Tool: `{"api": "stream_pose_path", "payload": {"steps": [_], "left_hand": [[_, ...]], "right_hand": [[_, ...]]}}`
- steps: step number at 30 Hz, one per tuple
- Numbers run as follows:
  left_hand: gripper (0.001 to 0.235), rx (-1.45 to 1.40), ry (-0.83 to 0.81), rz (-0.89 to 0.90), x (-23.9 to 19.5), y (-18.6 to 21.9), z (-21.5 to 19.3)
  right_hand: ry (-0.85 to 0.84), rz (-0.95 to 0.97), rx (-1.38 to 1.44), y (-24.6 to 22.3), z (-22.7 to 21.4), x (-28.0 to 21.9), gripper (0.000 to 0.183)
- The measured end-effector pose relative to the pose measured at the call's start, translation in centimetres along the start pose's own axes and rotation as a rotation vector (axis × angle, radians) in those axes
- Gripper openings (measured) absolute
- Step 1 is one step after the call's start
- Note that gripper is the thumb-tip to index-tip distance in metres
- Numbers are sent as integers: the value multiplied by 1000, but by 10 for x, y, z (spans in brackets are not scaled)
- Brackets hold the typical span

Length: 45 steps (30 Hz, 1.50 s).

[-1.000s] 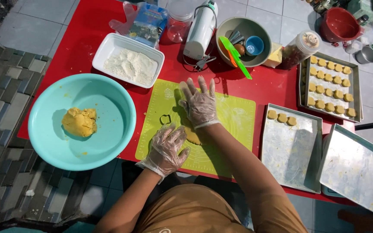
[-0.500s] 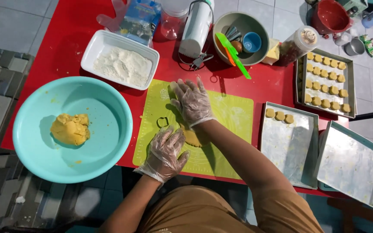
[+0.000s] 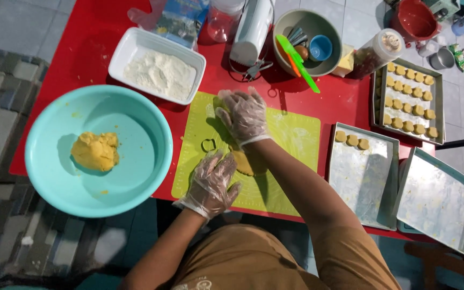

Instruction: The person kneads a ball of yellow dough on a green cutting mat, flattens it with their hands, and uses a cookie cutter to shape the dough. They then place the shaped dough pieces onto a metal baking tray.

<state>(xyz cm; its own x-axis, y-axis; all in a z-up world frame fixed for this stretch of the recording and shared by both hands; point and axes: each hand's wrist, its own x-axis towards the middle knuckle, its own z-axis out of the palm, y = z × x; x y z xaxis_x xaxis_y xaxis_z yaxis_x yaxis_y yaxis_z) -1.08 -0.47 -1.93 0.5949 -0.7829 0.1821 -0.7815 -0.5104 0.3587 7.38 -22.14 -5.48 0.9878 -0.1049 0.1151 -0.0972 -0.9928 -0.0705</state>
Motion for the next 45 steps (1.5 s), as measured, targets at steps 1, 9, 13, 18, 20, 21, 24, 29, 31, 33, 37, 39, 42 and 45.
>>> {"api": "stream_pose_path", "payload": {"steps": [1, 9, 13, 18, 20, 21, 24, 29, 31, 33, 37, 39, 42, 45], "left_hand": [[57, 2, -30, -3, -1, 0, -1], [44, -67, 200, 62, 0, -9, 8], [29, -324, 331, -24, -8, -27, 48], [27, -350, 450, 23, -5, -35, 60], [20, -347, 502, 1, -9, -33, 58], [20, -349, 488, 1, -13, -30, 55], [16, -343, 541, -11, -8, -28, 46], [16, -365, 581, -42, -9, -24, 30], [16, -355, 573, -47, -12, -22, 33], [16, -339, 570, -50, -14, -22, 36], [14, -303, 537, -65, -11, -29, 43], [15, -286, 511, -82, -14, -25, 41], [14, -369, 494, -106, -7, -25, 29], [9, -303, 480, -50, 10, -26, 30]], "right_hand": [[126, 2, 112, 8, 5, 1, 42], [137, 168, 450, -23, -49, -38, 30], [5, 197, 200, -32, -46, -56, 34], [51, 91, 63, -40, -36, -59, 38], [70, 42, 37, -41, -32, -60, 30], [63, 52, 44, -47, -34, -66, 30], [111, 40, -38, -57, -43, -66, 37], [-78, 110, 7, -69, -44, -66, 32], [-257, 173, 33, -76, -85, -52, 50], [-431, 230, 60, -80, -111, -45, 71], [-293, 135, 78, -60, -103, -52, 81], [-86, 112, 187, -41, -83, -67, 78], [166, 287, 950, -6, -65, -82, 70], [543, 552, 2089, 22, -63, -113, 60]]}}
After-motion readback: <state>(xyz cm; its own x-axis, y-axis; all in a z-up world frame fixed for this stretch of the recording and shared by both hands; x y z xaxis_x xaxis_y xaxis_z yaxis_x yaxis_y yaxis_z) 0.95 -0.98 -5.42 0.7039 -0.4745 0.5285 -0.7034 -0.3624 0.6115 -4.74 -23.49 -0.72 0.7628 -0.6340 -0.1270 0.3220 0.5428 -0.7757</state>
